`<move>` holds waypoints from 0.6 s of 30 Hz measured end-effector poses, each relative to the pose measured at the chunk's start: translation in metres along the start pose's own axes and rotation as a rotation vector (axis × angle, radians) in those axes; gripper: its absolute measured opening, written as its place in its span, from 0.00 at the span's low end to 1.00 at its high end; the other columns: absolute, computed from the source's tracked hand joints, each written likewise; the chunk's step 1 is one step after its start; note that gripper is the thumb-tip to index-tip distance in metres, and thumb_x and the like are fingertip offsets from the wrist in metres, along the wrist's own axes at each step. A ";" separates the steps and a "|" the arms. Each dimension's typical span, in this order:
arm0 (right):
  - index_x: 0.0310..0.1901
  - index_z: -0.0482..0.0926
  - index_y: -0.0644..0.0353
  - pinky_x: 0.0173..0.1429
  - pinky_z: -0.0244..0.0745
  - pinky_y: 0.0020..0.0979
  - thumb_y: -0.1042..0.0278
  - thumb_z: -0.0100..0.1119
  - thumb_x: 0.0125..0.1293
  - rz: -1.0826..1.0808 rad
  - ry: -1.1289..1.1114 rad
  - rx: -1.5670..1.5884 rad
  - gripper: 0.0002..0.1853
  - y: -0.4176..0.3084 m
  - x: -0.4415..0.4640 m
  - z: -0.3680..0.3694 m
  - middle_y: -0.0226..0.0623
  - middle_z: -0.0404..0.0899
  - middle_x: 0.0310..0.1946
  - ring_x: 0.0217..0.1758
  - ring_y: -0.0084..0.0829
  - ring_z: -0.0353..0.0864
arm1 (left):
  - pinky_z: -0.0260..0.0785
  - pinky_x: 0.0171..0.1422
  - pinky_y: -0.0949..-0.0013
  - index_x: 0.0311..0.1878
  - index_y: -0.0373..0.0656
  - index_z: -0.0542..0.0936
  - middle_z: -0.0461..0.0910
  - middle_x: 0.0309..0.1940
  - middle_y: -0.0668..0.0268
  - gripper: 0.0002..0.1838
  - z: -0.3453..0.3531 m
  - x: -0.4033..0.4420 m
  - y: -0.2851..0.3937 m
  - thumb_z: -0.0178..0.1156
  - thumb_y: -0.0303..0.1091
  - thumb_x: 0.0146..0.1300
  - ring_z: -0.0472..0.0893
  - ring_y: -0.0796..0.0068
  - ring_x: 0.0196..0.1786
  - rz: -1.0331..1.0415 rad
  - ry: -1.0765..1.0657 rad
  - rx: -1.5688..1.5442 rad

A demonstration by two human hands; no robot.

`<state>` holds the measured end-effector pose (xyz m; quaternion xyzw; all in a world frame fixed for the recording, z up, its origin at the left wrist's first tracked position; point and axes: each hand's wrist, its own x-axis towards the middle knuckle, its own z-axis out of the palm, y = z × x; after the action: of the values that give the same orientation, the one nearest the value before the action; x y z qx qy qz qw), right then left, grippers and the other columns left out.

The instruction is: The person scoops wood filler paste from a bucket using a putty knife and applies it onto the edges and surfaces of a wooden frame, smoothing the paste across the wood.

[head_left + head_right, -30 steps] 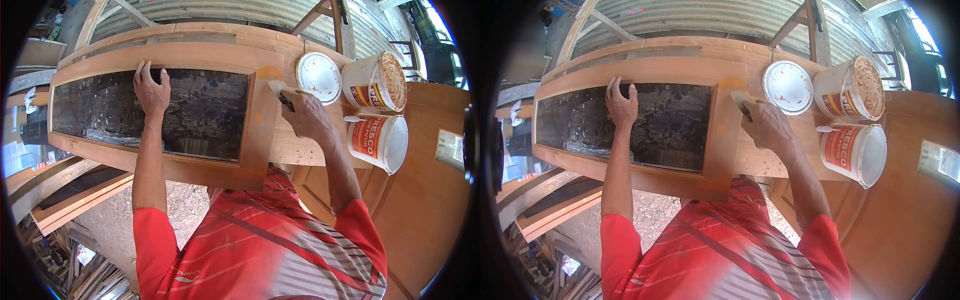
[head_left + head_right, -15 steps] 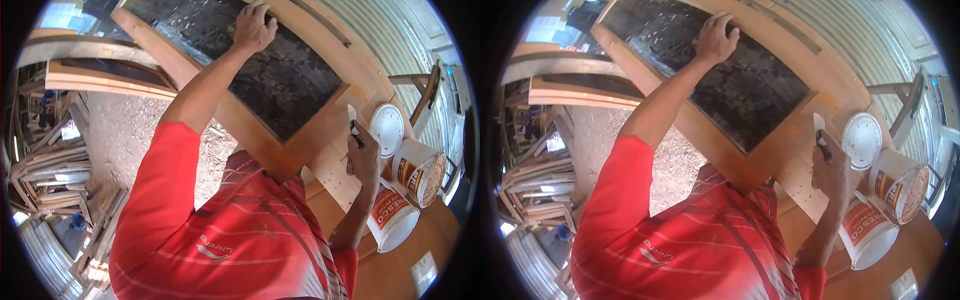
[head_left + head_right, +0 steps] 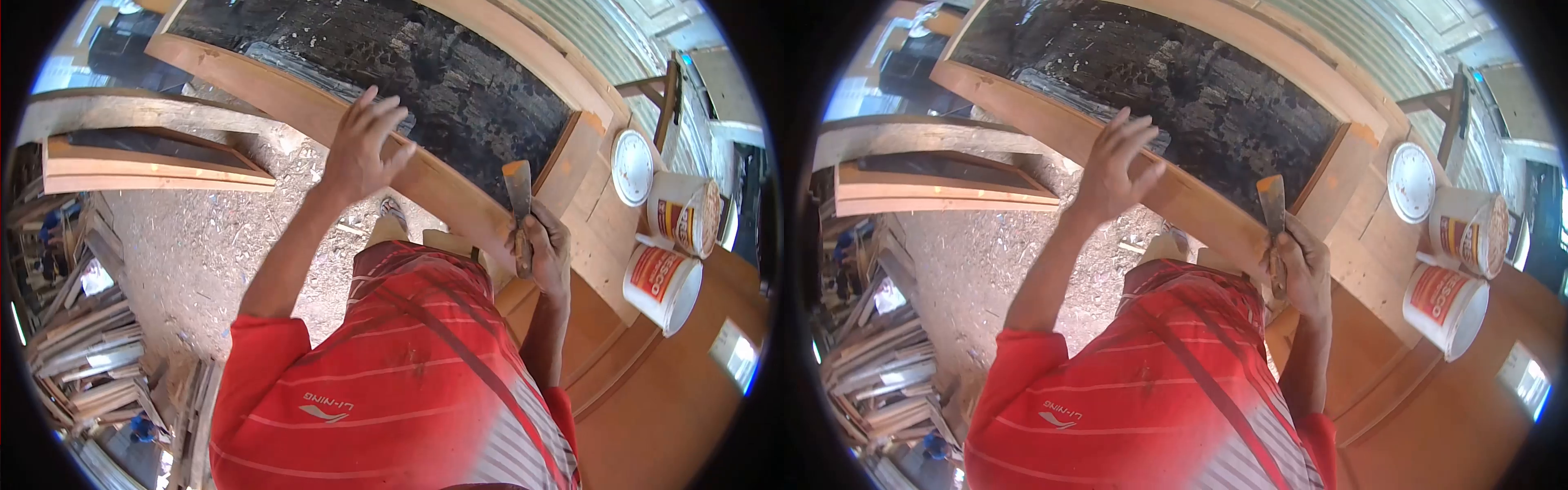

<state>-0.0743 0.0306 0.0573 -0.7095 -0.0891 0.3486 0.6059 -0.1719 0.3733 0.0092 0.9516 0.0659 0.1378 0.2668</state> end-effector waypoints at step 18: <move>0.68 0.82 0.71 0.35 0.77 0.24 0.67 0.53 0.86 -0.037 0.200 -0.009 0.20 0.006 -0.042 0.018 0.33 0.84 0.33 0.29 0.19 0.81 | 0.50 0.90 0.33 0.73 0.44 0.81 0.66 0.83 0.45 0.28 0.022 -0.045 0.024 0.69 0.44 0.73 0.63 0.38 0.86 0.252 -0.136 0.026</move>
<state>-0.1184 0.0205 0.0680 -0.7417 -0.0427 0.2646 0.6149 -0.2071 0.3333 -0.0061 0.9629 -0.0704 0.1045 0.2388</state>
